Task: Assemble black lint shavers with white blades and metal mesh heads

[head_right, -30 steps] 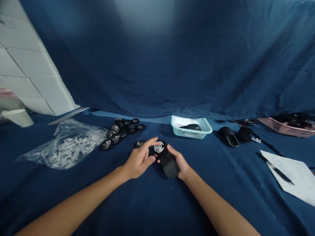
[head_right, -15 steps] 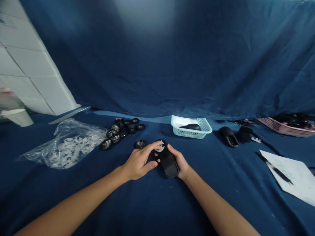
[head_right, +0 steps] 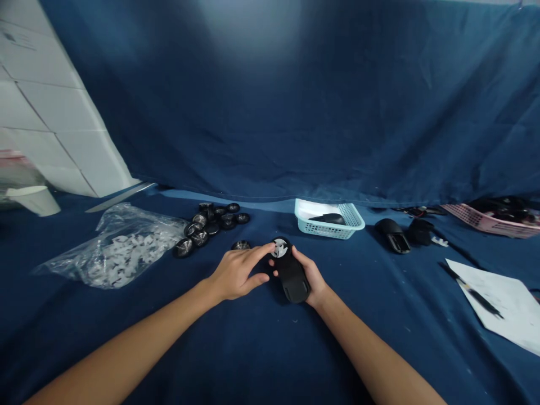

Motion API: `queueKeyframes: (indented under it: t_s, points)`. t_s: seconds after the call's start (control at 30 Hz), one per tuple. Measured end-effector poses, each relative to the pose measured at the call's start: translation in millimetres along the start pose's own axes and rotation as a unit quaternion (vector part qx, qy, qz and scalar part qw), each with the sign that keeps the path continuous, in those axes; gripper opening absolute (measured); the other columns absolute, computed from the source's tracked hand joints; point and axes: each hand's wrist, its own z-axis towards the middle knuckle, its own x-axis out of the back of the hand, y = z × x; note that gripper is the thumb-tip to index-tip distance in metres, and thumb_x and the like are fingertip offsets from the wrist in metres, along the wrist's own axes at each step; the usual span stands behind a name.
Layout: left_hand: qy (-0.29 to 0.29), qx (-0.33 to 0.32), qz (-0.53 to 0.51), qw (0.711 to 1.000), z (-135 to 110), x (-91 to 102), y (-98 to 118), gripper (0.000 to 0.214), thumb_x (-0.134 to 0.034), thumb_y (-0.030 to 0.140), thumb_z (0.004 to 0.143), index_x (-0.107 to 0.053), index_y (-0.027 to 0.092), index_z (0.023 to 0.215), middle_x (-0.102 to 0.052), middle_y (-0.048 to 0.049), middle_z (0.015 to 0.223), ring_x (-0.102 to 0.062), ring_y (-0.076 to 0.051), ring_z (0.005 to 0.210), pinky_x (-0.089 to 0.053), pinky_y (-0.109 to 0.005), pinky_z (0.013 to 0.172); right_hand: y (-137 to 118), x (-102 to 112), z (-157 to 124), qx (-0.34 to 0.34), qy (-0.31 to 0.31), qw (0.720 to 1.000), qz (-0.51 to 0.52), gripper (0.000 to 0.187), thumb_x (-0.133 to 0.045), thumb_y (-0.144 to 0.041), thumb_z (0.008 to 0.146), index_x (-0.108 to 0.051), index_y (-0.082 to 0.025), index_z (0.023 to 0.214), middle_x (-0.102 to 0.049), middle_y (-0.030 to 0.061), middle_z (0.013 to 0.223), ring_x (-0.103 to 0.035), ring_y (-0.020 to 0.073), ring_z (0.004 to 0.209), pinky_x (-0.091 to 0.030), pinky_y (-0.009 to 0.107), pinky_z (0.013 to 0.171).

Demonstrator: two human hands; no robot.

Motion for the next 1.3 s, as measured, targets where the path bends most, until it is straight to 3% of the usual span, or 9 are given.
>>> queueKeyframes:
  t_s: [0.23,0.77,0.93,1.07,1.2,1.3]
  points:
    - [-0.006,0.043,-0.092,0.995,0,3.5,1,0.060,-0.031,0.058,0.100,-0.024,0.024,0.149,-0.059,-0.0072,0.137,-0.063,-0.023,0.117,-0.056,-0.040,0.094,1,0,-1,-0.013,0.007,1.000,-0.013,0.039,-0.050,-0.042,0.096,-0.069,-0.012,0.111,-0.077,0.0122,0.096,-0.073,0.0179,0.071,-0.057,0.026,0.066]
    - [-0.024,0.072,-0.178,0.981,1,4.0,11,0.061,-0.038,0.055,0.098,-0.026,0.025,0.149,-0.061,-0.0070,0.135,-0.071,-0.021,0.097,-0.061,-0.035,0.081,0,-8,-4,-0.012,0.017,1.000,-0.017,0.034,-0.053,-0.040,0.096,-0.069,-0.013,0.111,-0.078,0.0109,0.095,-0.073,0.0173,0.073,-0.056,0.025,0.070]
    - [-0.022,0.060,-0.168,0.984,0,3.8,12,0.059,-0.039,0.056,0.098,-0.027,0.026,0.148,-0.062,-0.0054,0.133,-0.072,-0.019,0.092,-0.059,-0.036,0.085,0,-5,-4,-0.026,0.018,0.999,-0.014,0.036,-0.051,-0.042,0.096,-0.071,-0.014,0.105,-0.077,0.0078,0.089,-0.071,0.0151,0.065,-0.054,0.022,0.060]
    - [-0.015,0.030,-0.124,0.992,1,4.9,11,0.059,-0.034,0.058,0.098,-0.029,0.024,0.147,-0.064,-0.0063,0.130,-0.071,-0.020,0.097,-0.056,-0.037,0.090,1,-5,-3,-0.032,0.016,0.999,-0.011,0.037,-0.052,-0.044,0.095,-0.070,-0.014,0.107,-0.077,0.0075,0.092,-0.071,0.0155,0.069,-0.055,0.023,0.065]
    - [-0.009,-0.007,-0.047,0.999,2,4.9,11,0.064,-0.028,0.065,0.097,-0.035,0.021,0.143,-0.071,-0.0078,0.115,-0.072,-0.023,0.092,-0.058,-0.038,0.082,1,-8,-4,-0.037,0.022,0.999,-0.013,0.038,-0.053,-0.044,0.094,-0.069,-0.013,0.110,-0.077,0.0083,0.094,-0.071,0.0165,0.071,-0.055,0.025,0.068]
    - [-0.014,-0.032,0.005,0.999,2,4.4,11,0.065,-0.026,0.065,0.097,-0.038,0.021,0.143,-0.070,-0.0085,0.118,-0.071,-0.023,0.088,-0.058,-0.037,0.078,1,-8,-5,-0.040,0.038,0.998,-0.015,0.038,-0.055,-0.045,0.094,-0.069,-0.013,0.108,-0.077,0.0081,0.089,-0.071,0.0172,0.070,-0.054,0.025,0.064]
